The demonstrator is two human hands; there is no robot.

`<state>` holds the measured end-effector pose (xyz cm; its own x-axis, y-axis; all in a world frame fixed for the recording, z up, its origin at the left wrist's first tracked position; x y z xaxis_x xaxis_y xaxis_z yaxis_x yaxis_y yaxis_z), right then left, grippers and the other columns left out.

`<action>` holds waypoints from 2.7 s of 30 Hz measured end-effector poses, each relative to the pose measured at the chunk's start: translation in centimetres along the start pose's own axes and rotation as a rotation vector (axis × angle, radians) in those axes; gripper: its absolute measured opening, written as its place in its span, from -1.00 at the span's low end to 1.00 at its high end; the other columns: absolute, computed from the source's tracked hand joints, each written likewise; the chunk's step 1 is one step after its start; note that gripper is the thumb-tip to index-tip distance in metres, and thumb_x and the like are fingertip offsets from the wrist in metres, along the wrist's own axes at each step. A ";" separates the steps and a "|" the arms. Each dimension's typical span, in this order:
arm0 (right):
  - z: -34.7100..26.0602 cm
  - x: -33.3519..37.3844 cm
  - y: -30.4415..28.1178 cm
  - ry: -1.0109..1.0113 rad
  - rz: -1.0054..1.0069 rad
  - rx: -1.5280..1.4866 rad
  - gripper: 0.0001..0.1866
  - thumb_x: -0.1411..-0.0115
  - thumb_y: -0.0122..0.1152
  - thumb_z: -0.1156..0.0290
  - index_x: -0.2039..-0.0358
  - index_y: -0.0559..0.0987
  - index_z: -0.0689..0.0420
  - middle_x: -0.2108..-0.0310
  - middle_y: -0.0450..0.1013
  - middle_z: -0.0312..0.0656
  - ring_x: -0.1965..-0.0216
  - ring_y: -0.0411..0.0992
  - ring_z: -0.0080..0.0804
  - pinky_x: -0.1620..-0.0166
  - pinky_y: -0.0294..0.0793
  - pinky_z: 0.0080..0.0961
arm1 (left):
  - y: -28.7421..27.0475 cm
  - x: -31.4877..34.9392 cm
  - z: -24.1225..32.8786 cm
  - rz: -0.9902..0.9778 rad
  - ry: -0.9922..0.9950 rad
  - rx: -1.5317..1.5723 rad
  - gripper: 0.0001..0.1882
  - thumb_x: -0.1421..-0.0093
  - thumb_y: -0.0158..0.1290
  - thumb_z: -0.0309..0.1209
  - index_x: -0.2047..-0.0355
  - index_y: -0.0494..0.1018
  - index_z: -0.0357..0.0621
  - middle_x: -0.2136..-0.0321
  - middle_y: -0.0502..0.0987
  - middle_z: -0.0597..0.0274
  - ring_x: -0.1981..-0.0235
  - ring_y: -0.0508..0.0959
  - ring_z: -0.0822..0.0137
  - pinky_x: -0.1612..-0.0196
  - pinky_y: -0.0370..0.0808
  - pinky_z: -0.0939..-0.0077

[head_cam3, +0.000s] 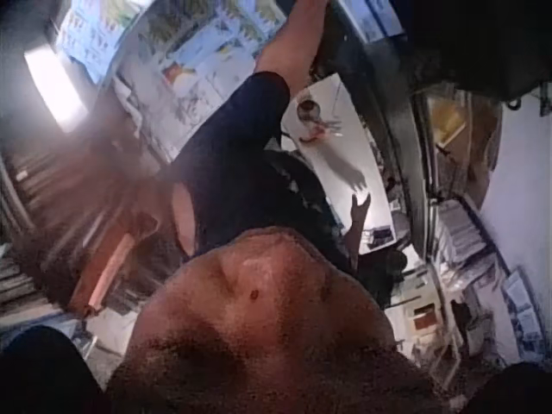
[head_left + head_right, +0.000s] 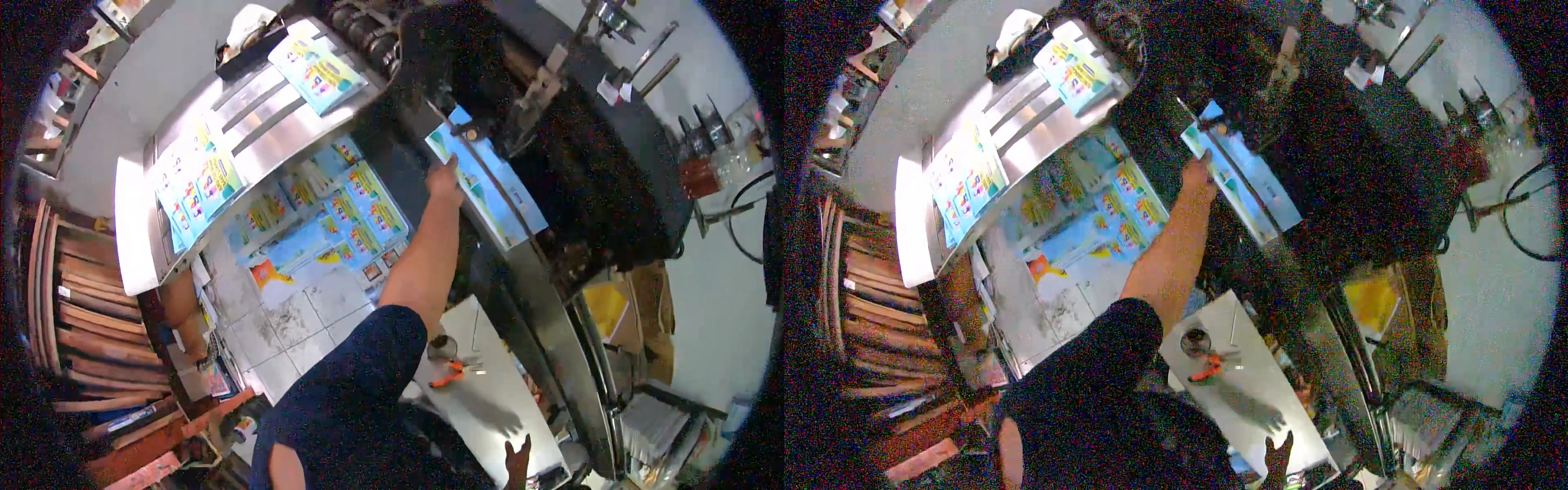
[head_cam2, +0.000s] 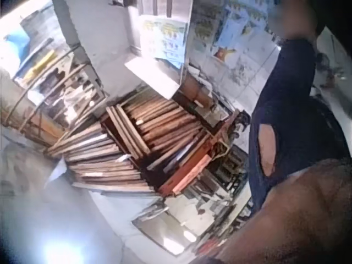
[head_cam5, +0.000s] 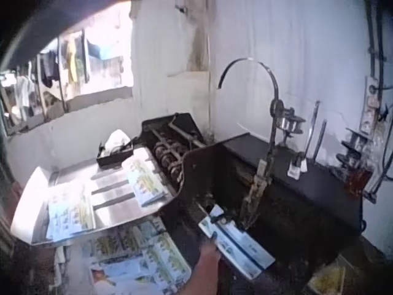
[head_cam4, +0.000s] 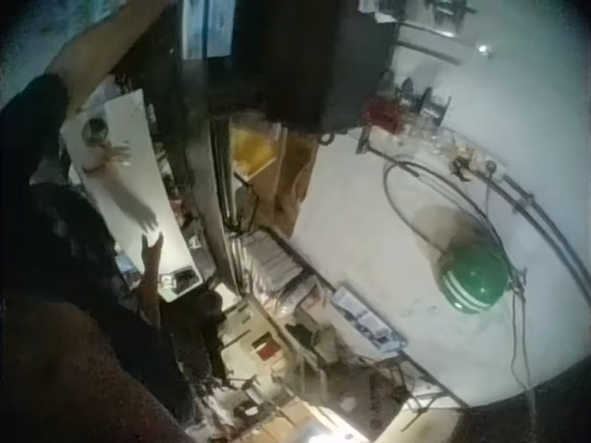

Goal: The person picks up stacks of printed booklets from a machine and sorts them by hand into separate piles on a work surface, occasionally checking the alignment and folding of individual booklets.

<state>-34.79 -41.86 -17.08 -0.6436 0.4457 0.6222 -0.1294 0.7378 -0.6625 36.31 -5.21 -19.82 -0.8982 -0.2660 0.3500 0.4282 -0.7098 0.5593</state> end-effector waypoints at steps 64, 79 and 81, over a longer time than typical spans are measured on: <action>-41.6 -3.8 13.0 -0.662 0.133 0.272 -0.28 0.07 0.31 0.21 -0.13 0.33 0.14 -0.11 0.26 0.03 -0.12 0.24 -0.02 -0.17 0.26 -0.26 | -28.1 32.8 41.1 -0.329 0.217 -0.628 -0.53 -0.23 0.02 -0.39 -0.08 0.29 -0.44 0.12 0.49 0.12 0.12 0.46 0.36 0.04 0.35 0.53; -12.1 3.6 -0.3 0.016 0.767 0.018 -0.32 0.15 0.40 0.35 -0.02 0.42 0.32 0.01 0.37 0.16 0.00 0.37 0.05 -0.09 0.36 -0.24 | -16.3 30.8 27.9 -0.867 -0.509 -0.534 -0.42 -0.16 0.10 -0.31 -0.09 0.28 -0.47 0.12 0.52 0.03 0.18 0.54 0.31 0.06 0.44 0.45; -10.5 4.0 -0.8 0.002 0.766 0.001 -0.33 0.12 0.40 0.32 -0.02 0.41 0.32 0.00 0.36 0.15 -0.01 0.36 0.07 -0.09 0.35 -0.20 | -15.4 31.3 26.1 -0.860 -0.561 -0.497 -0.46 -0.16 0.10 -0.33 -0.06 0.31 -0.46 0.13 0.53 0.00 0.19 0.56 0.29 0.07 0.47 0.43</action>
<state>-29.35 -35.36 -9.71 -0.5527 0.8333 -0.0102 0.3515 0.2221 -0.9095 4.21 14.43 2.14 -0.6503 0.6736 0.3512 -0.5064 -0.7290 0.4606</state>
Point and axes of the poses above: each hand's wrist, its own x-axis away from the middle knuckle, its own y-axis out of the palm, z = x × y, the point moved 2 cm from there along -x, towards the middle knuckle
